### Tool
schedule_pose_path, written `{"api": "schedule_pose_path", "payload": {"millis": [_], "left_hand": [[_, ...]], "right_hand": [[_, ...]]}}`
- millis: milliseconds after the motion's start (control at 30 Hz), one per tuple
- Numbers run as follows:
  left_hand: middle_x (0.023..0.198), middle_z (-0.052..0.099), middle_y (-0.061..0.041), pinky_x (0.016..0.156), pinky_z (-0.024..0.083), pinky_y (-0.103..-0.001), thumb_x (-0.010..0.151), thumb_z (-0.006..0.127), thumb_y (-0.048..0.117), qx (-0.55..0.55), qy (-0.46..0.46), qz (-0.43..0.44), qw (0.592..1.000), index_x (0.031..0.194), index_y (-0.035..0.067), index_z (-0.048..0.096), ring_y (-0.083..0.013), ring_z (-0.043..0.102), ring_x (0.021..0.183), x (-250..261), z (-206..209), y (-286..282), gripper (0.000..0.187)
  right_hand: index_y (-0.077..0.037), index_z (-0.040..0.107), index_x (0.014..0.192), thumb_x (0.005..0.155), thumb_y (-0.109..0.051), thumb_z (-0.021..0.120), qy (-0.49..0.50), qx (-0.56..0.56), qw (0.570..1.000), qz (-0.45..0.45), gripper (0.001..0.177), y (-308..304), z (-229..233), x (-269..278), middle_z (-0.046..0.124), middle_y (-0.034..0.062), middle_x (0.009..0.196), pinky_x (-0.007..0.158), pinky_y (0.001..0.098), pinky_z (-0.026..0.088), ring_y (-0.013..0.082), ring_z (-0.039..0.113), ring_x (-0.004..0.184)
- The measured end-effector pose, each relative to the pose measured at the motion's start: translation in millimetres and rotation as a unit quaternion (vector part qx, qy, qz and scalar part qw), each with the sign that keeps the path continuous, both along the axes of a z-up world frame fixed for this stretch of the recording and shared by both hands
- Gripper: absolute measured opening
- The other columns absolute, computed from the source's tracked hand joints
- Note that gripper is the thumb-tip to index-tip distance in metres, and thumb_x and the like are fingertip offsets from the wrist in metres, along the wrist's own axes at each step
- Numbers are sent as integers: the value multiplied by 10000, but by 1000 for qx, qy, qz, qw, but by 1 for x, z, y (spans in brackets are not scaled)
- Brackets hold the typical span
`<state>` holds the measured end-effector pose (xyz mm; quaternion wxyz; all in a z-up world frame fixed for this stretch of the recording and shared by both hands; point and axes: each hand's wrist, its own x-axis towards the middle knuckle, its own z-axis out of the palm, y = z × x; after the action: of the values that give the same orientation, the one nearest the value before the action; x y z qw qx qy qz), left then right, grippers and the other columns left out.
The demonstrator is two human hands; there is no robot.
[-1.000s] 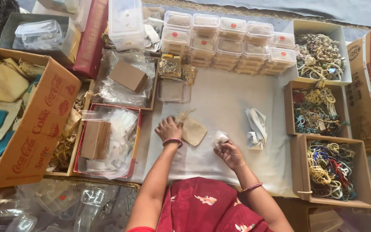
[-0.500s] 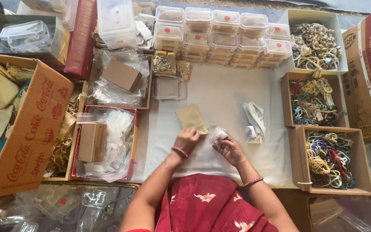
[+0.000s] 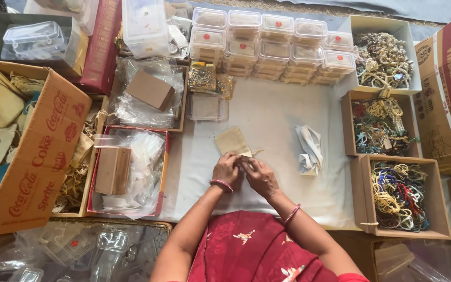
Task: The person picks up jewelry items from boxes, cleans them with a cloth, and places them into small plastic bags. They then put the bags into small paper pouches and finally into clear plastic containers, stacking the containers on the table.
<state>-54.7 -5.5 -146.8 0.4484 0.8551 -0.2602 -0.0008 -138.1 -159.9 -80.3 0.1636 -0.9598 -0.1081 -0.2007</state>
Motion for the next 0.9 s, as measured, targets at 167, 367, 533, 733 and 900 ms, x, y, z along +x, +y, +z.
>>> {"api": "schedule_pose_path", "payload": {"millis": [167,367,533,733,900], "left_hand": [[1168,665,-29,904,513,-400,798,685,36,56,-103,-2,993,1163,143,736,-256,636,1069,-15,18,0,384],[1193,634,-39,892,509,-397,781,658,31,48,-127,26,990,1234,135,710,-254,621,1062,-17,16,0,467],[1211,638,-31,904,512,-388,790,669,40,50,-133,12,990,1233,138,709,-252,613,1067,-16,16,5,456],[1255,644,-23,907,495,-402,825,684,89,51,-160,10,986,1263,126,702,-247,616,1079,-15,10,-1,440],[1291,656,-17,940,500,-391,844,623,54,52,-150,10,987,1271,140,712,-245,619,1093,-15,12,3,445]], "right_hand": [[-67,690,1125,860,-140,727,58,48,996,-55,277,7,-28,11,648,133,1094,752,419,565,321,672,900],[-57,660,1006,870,-181,746,113,255,945,-173,203,12,-35,6,649,139,1037,780,402,563,312,673,911],[-32,686,1194,857,-185,712,-45,-39,997,38,372,2,3,-10,659,119,1145,959,438,475,266,639,1070],[-114,690,1211,909,-201,689,-23,-85,996,20,314,-9,-25,10,673,17,1283,987,445,383,169,622,1138],[-93,677,1288,958,-241,625,-58,-157,986,24,365,1,-27,-5,654,50,1353,1043,481,286,189,503,1341]]}}
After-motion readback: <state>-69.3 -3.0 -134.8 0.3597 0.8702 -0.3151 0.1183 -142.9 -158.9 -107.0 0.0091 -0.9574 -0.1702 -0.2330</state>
